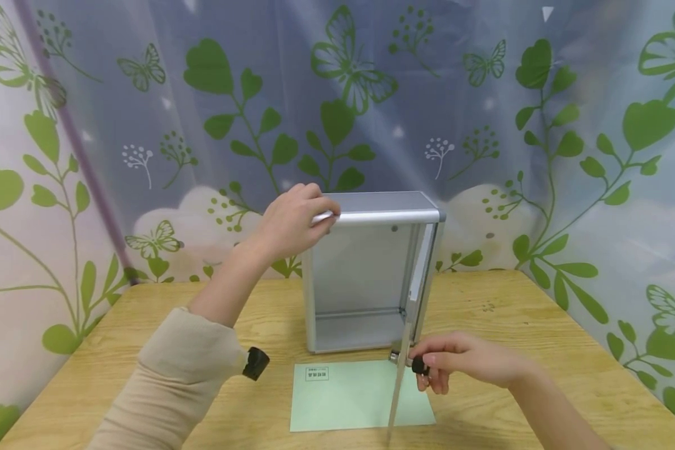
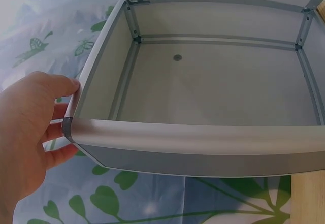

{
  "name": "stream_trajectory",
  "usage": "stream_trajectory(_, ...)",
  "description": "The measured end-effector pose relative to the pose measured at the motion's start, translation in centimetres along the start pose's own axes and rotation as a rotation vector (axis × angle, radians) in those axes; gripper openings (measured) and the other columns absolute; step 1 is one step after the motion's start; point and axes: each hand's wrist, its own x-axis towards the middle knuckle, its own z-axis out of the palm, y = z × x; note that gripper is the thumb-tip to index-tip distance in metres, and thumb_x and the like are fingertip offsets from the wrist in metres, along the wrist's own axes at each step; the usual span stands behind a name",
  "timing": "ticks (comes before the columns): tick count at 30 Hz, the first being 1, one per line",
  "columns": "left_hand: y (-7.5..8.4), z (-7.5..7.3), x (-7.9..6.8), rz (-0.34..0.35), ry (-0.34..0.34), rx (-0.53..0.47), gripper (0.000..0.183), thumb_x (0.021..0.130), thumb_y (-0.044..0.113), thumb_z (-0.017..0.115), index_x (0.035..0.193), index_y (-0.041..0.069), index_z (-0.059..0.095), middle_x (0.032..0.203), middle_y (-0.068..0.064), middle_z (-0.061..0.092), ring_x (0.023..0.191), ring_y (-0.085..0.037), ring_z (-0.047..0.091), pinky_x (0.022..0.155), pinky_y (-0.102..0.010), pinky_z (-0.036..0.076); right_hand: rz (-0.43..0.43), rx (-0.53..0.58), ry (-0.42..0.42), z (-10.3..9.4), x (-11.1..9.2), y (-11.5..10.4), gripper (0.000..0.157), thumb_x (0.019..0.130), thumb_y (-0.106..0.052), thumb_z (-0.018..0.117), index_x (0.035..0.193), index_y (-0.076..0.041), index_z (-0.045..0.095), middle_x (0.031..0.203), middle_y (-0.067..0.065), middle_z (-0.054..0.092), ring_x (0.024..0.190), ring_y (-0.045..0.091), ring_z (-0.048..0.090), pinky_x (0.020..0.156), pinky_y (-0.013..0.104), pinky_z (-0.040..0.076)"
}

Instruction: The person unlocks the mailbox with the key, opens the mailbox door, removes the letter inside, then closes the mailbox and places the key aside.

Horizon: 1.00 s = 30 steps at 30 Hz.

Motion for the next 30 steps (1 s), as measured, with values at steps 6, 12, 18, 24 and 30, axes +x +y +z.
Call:
stream_trajectory(6, 0.1, -0.1, 0.0, -0.015, -0.015, -0.007, 0.013, 0.09, 0.015, 0.06, 0.098, 0.013, 0.07, 0.083, -0.001, 0.052, 0.072, -0.019, 0.04, 0.063, -0.029, 0.035, 0.005, 0.078, 0.055, 0.8, 0.7, 0.3, 0.027, 0.099, 0.001, 0.033, 0.118, 0.014, 0.047, 0.092, 0.021, 0.065, 0.074, 0.012, 0.061, 0.063, 0.024, 0.051)
stream_trajectory(12, 0.1, 0.0, 0.0, -0.009, -0.01, -0.014, 0.013, 0.09, 0.015, 0.06, 0.098, 0.013, 0.07, 0.082, -0.001, 0.052, 0.071, -0.018, 0.041, 0.063, -0.029, 0.035, 0.038, 0.095, 0.118, 1.5, 1.4, 0.0, 0.028, 0.099, -0.004, 0.037, 0.117, 0.015, 0.047, 0.094, 0.015, 0.067, 0.073, 0.011, 0.06, 0.063, 0.022, 0.05)
stream_trajectory(18, 0.1, -0.2, 0.0, -0.026, -0.018, -0.018, 0.013, 0.09, 0.014, 0.06, 0.098, 0.013, 0.07, 0.083, -0.001, 0.052, 0.073, -0.018, 0.041, 0.064, -0.03, 0.036, 0.107, 0.051, 0.187, 2.1, 2.5, -0.3, 0.031, 0.098, -0.01, 0.043, 0.116, 0.016, 0.048, 0.094, 0.02, 0.065, 0.071, 0.012, 0.059, 0.061, 0.021, 0.05)
stream_trajectory(24, 0.2, -0.2, -0.1, -0.034, -0.021, -0.024, 0.014, 0.09, 0.014, 0.059, 0.099, 0.014, 0.071, 0.084, -0.001, 0.053, 0.073, -0.018, 0.041, 0.065, -0.03, 0.036, 0.192, 0.034, 0.279, 2.8, 3.9, -0.3, 0.034, 0.097, -0.017, 0.048, 0.117, 0.011, 0.05, 0.095, 0.021, 0.064, 0.071, 0.014, 0.058, 0.062, 0.023, 0.05)
stream_trajectory(30, 0.1, -0.2, -0.1, -0.032, -0.01, -0.029, 0.014, 0.09, 0.013, 0.06, 0.098, 0.013, 0.071, 0.084, -0.001, 0.054, 0.074, -0.018, 0.043, 0.065, -0.03, 0.037, 0.237, -0.045, 0.362, 3.2, 5.6, -0.1, 0.037, 0.096, -0.021, 0.051, 0.119, 0.008, 0.051, 0.089, 0.018, 0.066, 0.071, 0.021, 0.059, 0.062, 0.027, 0.051)
